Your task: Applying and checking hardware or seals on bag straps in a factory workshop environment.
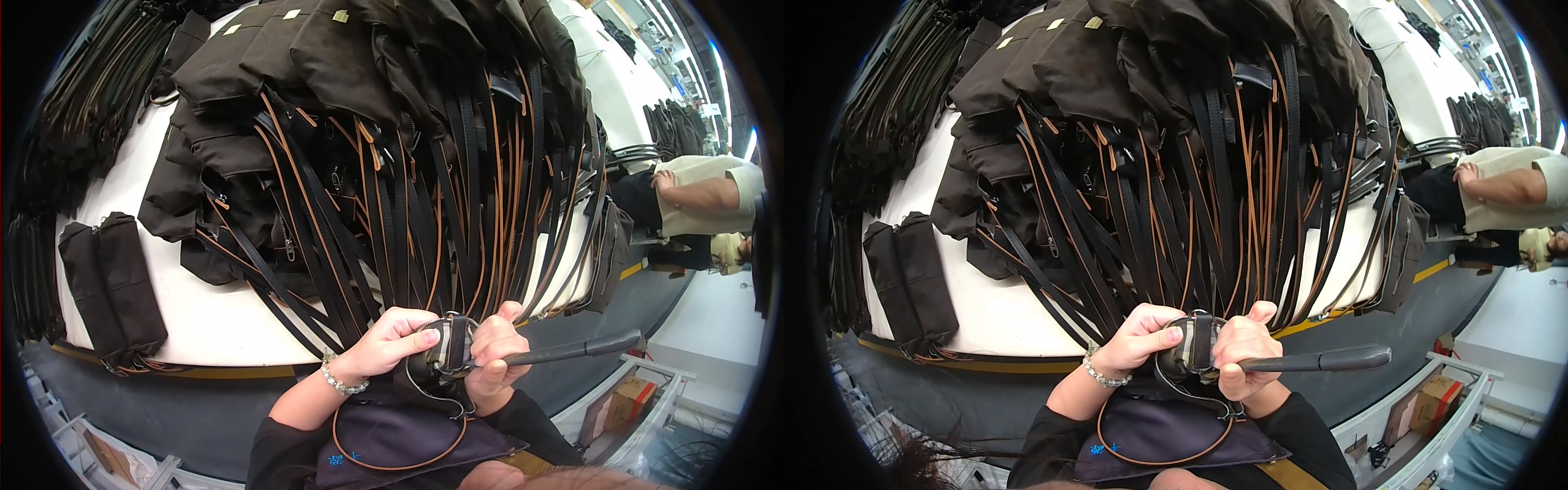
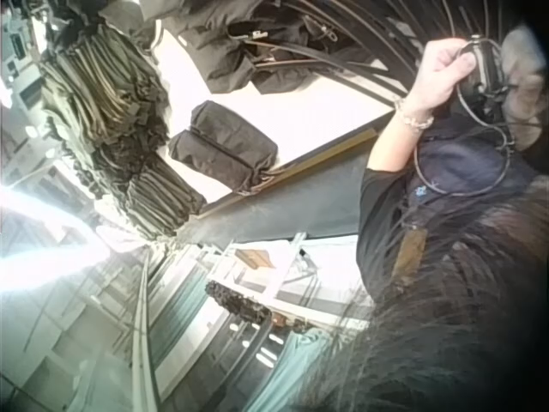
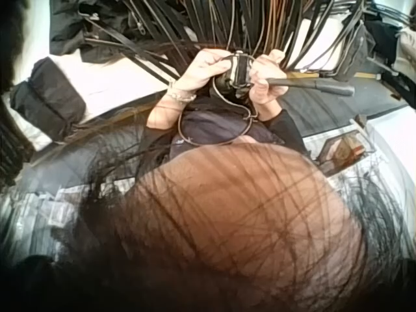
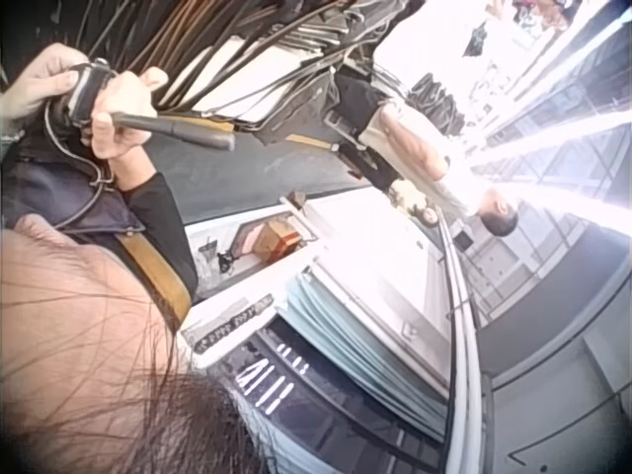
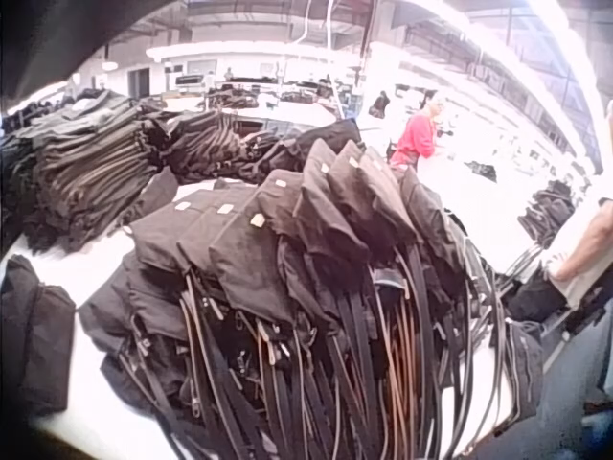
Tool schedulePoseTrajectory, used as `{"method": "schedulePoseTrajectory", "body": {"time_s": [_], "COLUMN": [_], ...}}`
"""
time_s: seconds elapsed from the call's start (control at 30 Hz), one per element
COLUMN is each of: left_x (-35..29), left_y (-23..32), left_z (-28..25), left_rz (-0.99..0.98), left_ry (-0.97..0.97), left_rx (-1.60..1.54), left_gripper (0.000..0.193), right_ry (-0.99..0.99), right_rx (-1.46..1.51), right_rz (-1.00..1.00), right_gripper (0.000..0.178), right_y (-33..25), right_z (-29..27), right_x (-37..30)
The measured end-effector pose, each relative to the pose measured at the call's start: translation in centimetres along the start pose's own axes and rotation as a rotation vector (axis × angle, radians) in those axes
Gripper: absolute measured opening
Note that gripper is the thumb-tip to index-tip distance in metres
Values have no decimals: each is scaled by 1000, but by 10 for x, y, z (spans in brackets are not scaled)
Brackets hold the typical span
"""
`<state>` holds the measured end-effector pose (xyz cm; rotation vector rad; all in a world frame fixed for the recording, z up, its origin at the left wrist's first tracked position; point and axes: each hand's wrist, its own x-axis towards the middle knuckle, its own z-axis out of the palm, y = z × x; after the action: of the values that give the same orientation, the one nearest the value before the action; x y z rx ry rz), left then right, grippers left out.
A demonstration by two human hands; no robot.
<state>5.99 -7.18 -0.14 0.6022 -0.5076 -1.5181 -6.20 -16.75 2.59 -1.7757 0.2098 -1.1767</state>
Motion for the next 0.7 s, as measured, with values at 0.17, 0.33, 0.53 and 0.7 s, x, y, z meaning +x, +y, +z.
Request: {"method": "schedulePoseTrajectory", "body": {"time_s": [0.17, 0.33, 0.53, 0.7], "left_x": [0, 0, -1, -5], "left_y": [-1, -1, -5, -1], "left_z": [0, 0, -1, -2], "left_rz": [-4, 9, -5, 23], "left_ry": [12, 6, -5, 56], "left_rx": [14, 16, -2, -97], "left_gripper": [23, 23, 23, 27], "right_ry": [75, 307, 495, 409], "right_rx": [-10, -9, 11, -255], "right_rz": [-10, -13, -71, -195], "right_gripper": [29, 32, 28, 21], "right_y": [2, 6, 10, 3], "right_z": [5, 11, -1, -19], "right_x": [-3, 1, 4, 12]}}
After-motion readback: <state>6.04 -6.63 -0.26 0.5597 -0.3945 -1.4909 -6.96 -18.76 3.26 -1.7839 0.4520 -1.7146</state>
